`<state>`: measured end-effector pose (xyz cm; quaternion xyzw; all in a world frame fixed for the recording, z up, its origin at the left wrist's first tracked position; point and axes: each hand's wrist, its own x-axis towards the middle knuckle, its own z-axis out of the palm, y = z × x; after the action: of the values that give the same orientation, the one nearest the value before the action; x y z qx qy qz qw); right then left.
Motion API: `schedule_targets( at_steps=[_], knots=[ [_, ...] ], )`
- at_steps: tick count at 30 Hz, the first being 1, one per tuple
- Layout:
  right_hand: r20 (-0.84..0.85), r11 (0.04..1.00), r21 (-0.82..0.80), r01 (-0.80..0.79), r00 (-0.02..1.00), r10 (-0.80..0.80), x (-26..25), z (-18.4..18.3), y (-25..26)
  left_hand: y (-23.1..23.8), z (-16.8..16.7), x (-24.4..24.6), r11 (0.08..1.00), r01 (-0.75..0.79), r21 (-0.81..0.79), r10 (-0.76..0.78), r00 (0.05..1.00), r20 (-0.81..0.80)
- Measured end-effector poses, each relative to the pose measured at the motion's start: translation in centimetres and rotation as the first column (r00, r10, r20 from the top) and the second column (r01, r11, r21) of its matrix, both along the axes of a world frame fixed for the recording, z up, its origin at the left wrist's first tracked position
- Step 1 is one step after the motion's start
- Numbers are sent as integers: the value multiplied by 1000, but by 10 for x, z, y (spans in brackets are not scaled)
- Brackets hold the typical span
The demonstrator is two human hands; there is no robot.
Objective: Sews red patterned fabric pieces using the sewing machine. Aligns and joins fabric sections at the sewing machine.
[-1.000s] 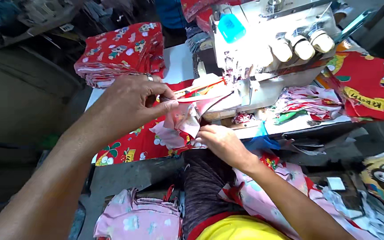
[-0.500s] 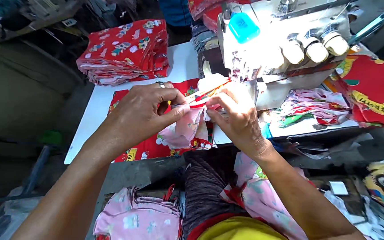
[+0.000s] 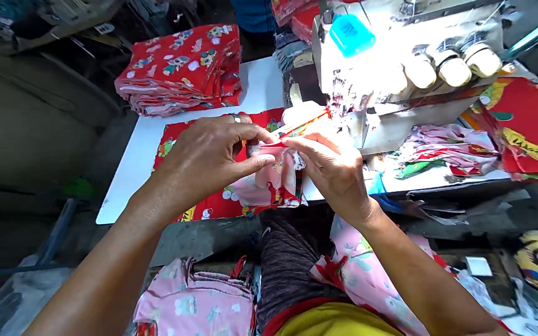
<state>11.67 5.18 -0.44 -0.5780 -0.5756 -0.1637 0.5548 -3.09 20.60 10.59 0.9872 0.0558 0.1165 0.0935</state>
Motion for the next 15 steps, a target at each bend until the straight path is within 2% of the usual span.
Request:
schedule_targets(
  at_steps=[8,15],
  knots=[
    [3,997,-8,78,997,-78,3,-5,-3,-5,-4,1,999,-10,38,8,999,36],
    [17,978,-76,194,981,-193,25,-22,-17,-3,-1,-1,983,46,-180,-43,999,19]
  ],
)
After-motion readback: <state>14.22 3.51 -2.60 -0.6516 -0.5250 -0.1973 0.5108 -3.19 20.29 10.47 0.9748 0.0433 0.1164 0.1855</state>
